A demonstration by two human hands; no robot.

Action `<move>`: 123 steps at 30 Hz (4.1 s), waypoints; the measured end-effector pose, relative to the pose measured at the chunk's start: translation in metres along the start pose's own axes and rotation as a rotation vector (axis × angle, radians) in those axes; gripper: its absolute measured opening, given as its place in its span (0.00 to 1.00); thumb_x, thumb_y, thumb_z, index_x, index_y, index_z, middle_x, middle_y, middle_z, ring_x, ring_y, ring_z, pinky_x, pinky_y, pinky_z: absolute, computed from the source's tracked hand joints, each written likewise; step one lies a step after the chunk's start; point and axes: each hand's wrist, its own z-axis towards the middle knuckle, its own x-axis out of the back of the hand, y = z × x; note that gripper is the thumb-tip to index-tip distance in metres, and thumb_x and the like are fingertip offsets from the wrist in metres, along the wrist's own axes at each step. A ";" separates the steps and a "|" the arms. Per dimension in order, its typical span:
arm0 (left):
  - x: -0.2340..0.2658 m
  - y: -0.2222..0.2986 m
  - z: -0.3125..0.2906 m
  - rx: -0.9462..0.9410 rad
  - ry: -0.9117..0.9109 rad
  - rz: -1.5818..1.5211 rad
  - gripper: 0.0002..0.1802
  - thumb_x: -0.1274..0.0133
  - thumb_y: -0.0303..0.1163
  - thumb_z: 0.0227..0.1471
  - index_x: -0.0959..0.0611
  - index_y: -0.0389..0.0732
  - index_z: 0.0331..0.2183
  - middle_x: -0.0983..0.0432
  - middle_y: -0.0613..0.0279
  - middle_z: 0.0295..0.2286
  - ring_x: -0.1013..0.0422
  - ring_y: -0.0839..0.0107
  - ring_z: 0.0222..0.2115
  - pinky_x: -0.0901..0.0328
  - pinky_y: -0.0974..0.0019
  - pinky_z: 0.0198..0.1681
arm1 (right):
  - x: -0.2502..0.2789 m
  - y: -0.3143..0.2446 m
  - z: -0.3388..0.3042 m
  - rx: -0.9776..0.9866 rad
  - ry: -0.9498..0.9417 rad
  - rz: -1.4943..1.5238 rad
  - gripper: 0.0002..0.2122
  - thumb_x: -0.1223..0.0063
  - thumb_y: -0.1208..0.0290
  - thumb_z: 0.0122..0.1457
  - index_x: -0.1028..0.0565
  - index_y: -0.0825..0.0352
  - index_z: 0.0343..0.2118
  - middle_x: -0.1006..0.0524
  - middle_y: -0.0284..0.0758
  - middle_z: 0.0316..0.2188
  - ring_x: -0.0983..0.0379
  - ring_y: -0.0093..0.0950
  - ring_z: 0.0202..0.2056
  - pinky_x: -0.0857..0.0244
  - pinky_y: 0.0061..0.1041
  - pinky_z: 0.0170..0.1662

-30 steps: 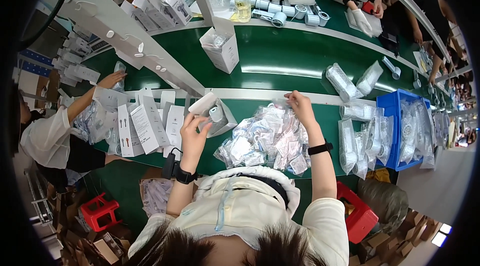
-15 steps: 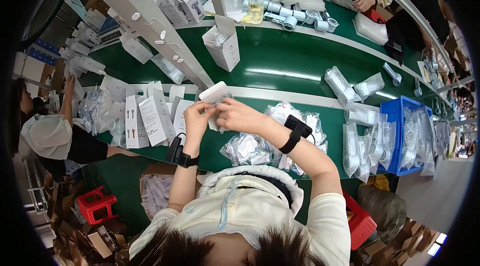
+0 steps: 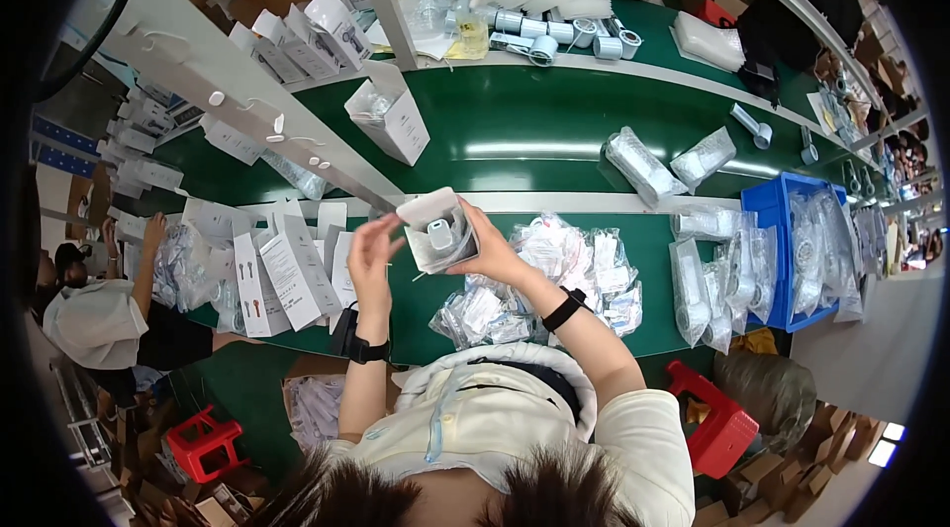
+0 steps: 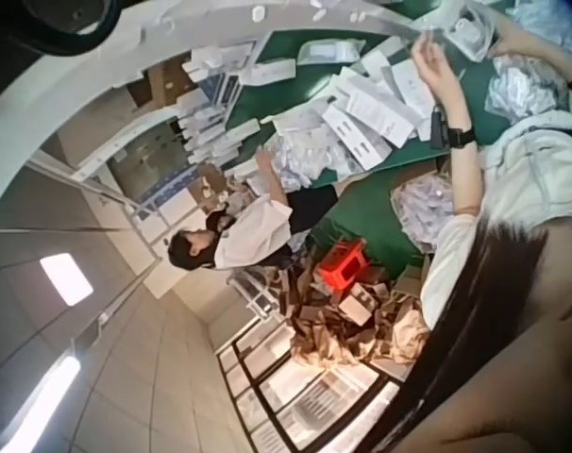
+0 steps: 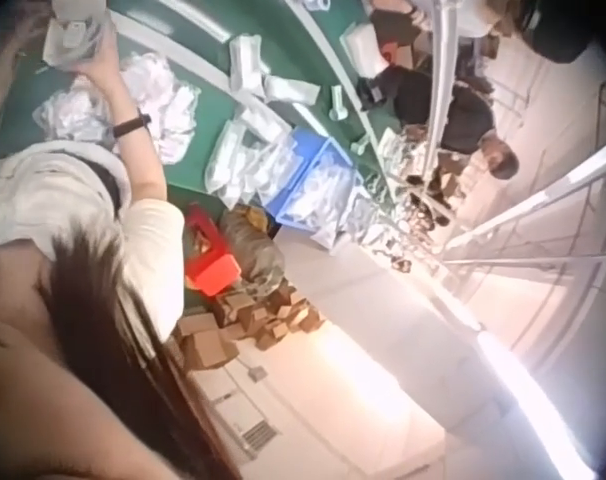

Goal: The person packages handheld fans by placing a bubble-wrapped fan, a small plastic bag, and a manual into a white cardboard box. They then close the lid and set the completed package aside on the assembly line, repeating the process for multiple units.

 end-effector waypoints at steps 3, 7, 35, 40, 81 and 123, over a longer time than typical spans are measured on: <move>0.035 -0.021 0.017 -0.220 0.091 1.039 0.33 0.44 0.27 0.39 0.38 0.36 0.48 0.42 0.45 0.46 0.45 0.53 0.49 0.47 0.56 0.49 | 0.022 0.001 0.008 -0.056 0.205 0.264 0.48 0.32 0.69 0.29 0.51 0.68 0.55 0.43 0.43 0.51 0.48 0.35 0.54 0.54 0.30 0.56; 0.050 -0.078 0.005 0.158 -0.099 1.478 0.43 0.40 0.35 0.33 0.42 0.38 0.51 0.49 0.38 0.48 0.51 0.44 0.50 0.52 0.44 0.49 | 0.059 0.018 0.072 0.068 0.448 0.126 0.48 0.32 0.71 0.27 0.51 0.68 0.55 0.43 0.40 0.50 0.47 0.33 0.53 0.52 0.30 0.55; -0.001 -0.014 -0.025 -0.223 -0.075 0.380 0.50 0.36 0.31 0.28 0.43 0.45 0.53 0.48 0.52 0.49 0.45 0.58 0.49 0.49 0.62 0.52 | 0.203 0.059 -0.238 -0.706 0.644 -1.057 0.26 0.43 0.76 0.34 0.37 0.63 0.41 0.33 0.39 0.38 0.37 0.41 0.41 0.41 0.41 0.43; -0.014 -0.024 -0.036 -0.439 -0.118 0.745 0.43 0.35 0.34 0.29 0.37 0.43 0.49 0.49 0.47 0.48 0.43 0.51 0.46 0.43 0.58 0.47 | 0.173 -0.023 -0.168 -0.224 0.902 -0.102 0.28 0.46 0.81 0.36 0.39 0.64 0.45 0.34 0.39 0.41 0.36 0.36 0.42 0.39 0.30 0.44; 0.004 0.004 -0.039 -0.276 0.007 0.445 0.07 0.42 0.23 0.35 0.23 0.36 0.24 0.37 0.53 0.43 0.37 0.57 0.43 0.41 0.63 0.44 | 0.071 0.038 -0.061 -0.011 0.190 -0.601 0.08 0.41 0.77 0.38 0.30 0.67 0.22 0.28 0.35 0.30 0.34 0.35 0.38 0.40 0.30 0.43; 0.007 0.007 -0.007 -0.064 0.043 0.335 0.05 0.44 0.23 0.32 0.23 0.34 0.19 0.27 0.58 0.28 0.29 0.63 0.25 0.37 0.68 0.27 | -0.006 -0.123 0.026 0.630 -0.492 -1.181 0.09 0.49 0.71 0.41 0.28 0.60 0.29 0.31 0.32 0.27 0.31 0.27 0.31 0.35 0.25 0.31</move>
